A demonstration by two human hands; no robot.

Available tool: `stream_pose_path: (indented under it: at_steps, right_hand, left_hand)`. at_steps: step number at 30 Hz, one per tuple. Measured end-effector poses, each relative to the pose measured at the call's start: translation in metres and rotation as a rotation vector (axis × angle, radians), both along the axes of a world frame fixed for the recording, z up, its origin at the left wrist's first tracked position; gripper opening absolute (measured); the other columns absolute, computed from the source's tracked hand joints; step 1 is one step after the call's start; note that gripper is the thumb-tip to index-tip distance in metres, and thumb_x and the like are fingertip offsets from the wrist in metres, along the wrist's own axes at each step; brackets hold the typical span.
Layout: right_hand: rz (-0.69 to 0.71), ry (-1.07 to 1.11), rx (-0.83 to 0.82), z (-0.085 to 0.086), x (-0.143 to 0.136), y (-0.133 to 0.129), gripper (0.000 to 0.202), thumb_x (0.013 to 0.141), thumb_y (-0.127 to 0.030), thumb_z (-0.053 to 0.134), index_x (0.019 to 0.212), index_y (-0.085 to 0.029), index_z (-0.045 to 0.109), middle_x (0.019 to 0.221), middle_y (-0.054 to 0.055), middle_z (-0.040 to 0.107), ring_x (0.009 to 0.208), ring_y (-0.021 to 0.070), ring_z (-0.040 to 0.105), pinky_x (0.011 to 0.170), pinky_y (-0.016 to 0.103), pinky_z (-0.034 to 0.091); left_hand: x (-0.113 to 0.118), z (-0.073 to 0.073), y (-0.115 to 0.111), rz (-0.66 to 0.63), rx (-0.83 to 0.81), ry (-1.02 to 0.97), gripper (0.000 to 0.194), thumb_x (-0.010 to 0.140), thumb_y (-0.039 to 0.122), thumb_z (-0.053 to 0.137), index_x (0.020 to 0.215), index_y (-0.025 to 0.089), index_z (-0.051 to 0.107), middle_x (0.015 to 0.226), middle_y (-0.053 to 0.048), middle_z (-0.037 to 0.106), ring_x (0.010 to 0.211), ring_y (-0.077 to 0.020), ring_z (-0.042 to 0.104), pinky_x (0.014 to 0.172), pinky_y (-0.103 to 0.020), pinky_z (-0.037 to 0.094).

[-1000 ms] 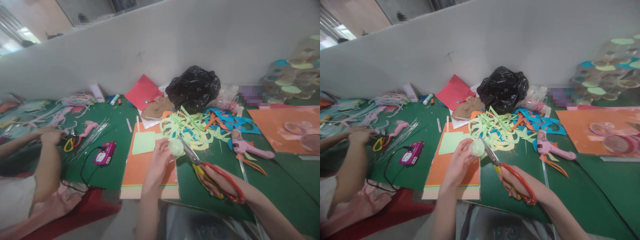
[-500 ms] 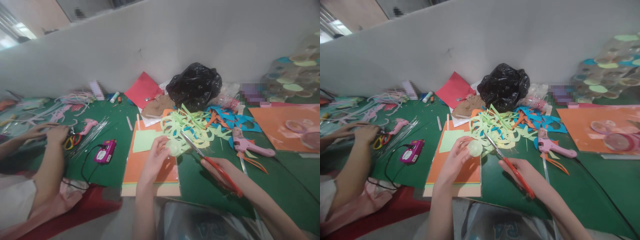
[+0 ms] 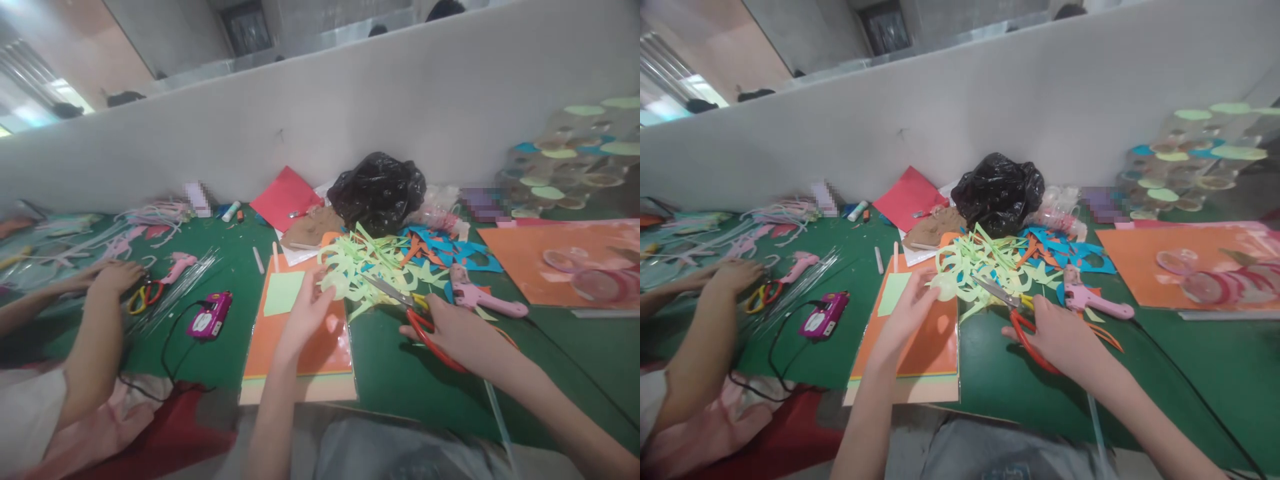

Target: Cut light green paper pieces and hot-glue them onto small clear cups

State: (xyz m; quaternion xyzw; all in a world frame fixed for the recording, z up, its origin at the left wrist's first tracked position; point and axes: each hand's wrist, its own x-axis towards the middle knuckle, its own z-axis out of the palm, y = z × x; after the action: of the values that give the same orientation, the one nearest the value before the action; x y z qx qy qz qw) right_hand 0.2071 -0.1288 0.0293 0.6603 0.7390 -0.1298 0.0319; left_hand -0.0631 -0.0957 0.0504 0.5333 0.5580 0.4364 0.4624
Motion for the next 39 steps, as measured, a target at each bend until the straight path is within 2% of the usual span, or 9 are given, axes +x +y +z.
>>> stream_pose_path:
  at_steps: [5,9,12,17,21,24,31,35,39]
  right_hand:
    - [0.024,-0.090,0.226,-0.013,0.012,0.003,0.057,0.087,-0.073,0.053,0.091,-0.016,0.055,0.080,0.012,0.067,0.075,0.0311,0.068,0.064,0.034,0.041]
    - [0.045,-0.121,0.358,-0.018,0.019,0.005,0.056,0.083,-0.073,0.059,0.085,-0.016,0.055,0.081,0.012,0.067,0.075,0.0306,0.067,0.066,0.036,0.044]
    - [0.061,-0.145,0.446,-0.021,0.025,0.004,0.055,0.082,-0.071,0.061,0.082,-0.017,0.054,0.076,0.011,0.065,0.072,0.0291,0.066,0.064,0.035,0.044]
    - [0.124,-0.145,0.560,-0.024,0.036,0.006,0.052,0.085,-0.068,0.059,0.080,-0.017,0.052,0.075,0.009,0.064,0.074,0.0286,0.067,0.067,0.038,0.047]
    - [0.122,-0.091,0.595,-0.026,0.041,0.011,0.049,0.089,-0.067,0.055,0.078,-0.019,0.050,0.072,0.008,0.063,0.070,0.0256,0.065,0.063,0.035,0.046]
    - [0.102,-0.053,0.616,-0.028,0.045,0.014,0.050,0.092,-0.067,0.048,0.078,-0.019,0.050,0.074,0.009,0.064,0.071,0.0250,0.065,0.064,0.034,0.046]
    - [0.055,-0.074,0.564,-0.034,0.055,0.014,0.059,0.092,-0.073,0.041,0.080,-0.017,0.055,0.087,0.015,0.069,0.079,0.0259,0.066,0.067,0.033,0.045]
    - [0.046,-0.147,0.604,-0.035,0.055,0.012,0.076,0.089,-0.080,0.038,0.102,-0.009,0.061,0.094,0.018,0.071,0.080,0.0276,0.067,0.064,0.033,0.043]
    - [0.047,-0.145,0.623,-0.028,0.053,0.008,0.082,0.090,-0.081,0.033,0.112,-0.006,0.060,0.093,0.015,0.071,0.082,0.0273,0.068,0.067,0.035,0.044]
  left_hand:
    - [0.004,-0.009,0.017,-0.127,-0.078,0.359,0.039,0.093,0.032,0.054,0.131,0.025,0.050,0.134,-0.012,0.059,0.115,-0.0247,0.059,0.101,-0.041,0.046]
    - [0.016,-0.012,0.017,-0.043,0.106,0.559,0.028,0.097,0.028,0.048,0.123,0.023,0.055,0.128,-0.011,0.059,0.129,-0.0276,0.045,0.104,-0.042,0.044]
    - [0.034,-0.001,0.022,-0.036,0.236,0.607,0.023,0.097,0.033,0.052,0.118,0.023,0.058,0.125,-0.009,0.057,0.126,-0.0271,0.044,0.104,-0.043,0.044]
    - [0.074,0.024,0.051,-0.332,0.325,0.820,0.021,0.093,0.040,0.063,0.101,0.020,0.065,0.112,-0.007,0.060,0.116,-0.0275,0.046,0.103,-0.043,0.041]
    - [0.091,0.027,0.079,-0.529,0.397,0.945,0.021,0.096,0.028,0.054,0.079,0.019,0.062,0.094,-0.005,0.061,0.102,-0.0252,0.049,0.095,-0.040,0.042]
    - [0.090,0.026,0.095,-0.503,0.393,0.866,0.022,0.096,0.023,0.051,0.077,0.019,0.060,0.094,-0.004,0.060,0.102,-0.0232,0.052,0.095,-0.038,0.041]
    - [0.076,0.026,0.124,-0.290,0.218,0.627,0.018,0.094,0.026,0.056,0.078,0.019,0.059,0.095,-0.002,0.061,0.090,-0.0174,0.058,0.085,-0.031,0.042]
    - [0.073,0.018,0.135,-0.275,0.256,0.711,0.015,0.098,0.028,0.051,0.092,0.019,0.062,0.096,-0.004,0.064,0.092,-0.0202,0.057,0.085,-0.033,0.042]
    - [0.077,0.019,0.123,-0.168,0.390,0.862,0.017,0.099,0.032,0.051,0.106,0.019,0.059,0.105,-0.007,0.061,0.103,-0.0244,0.053,0.093,-0.037,0.040]
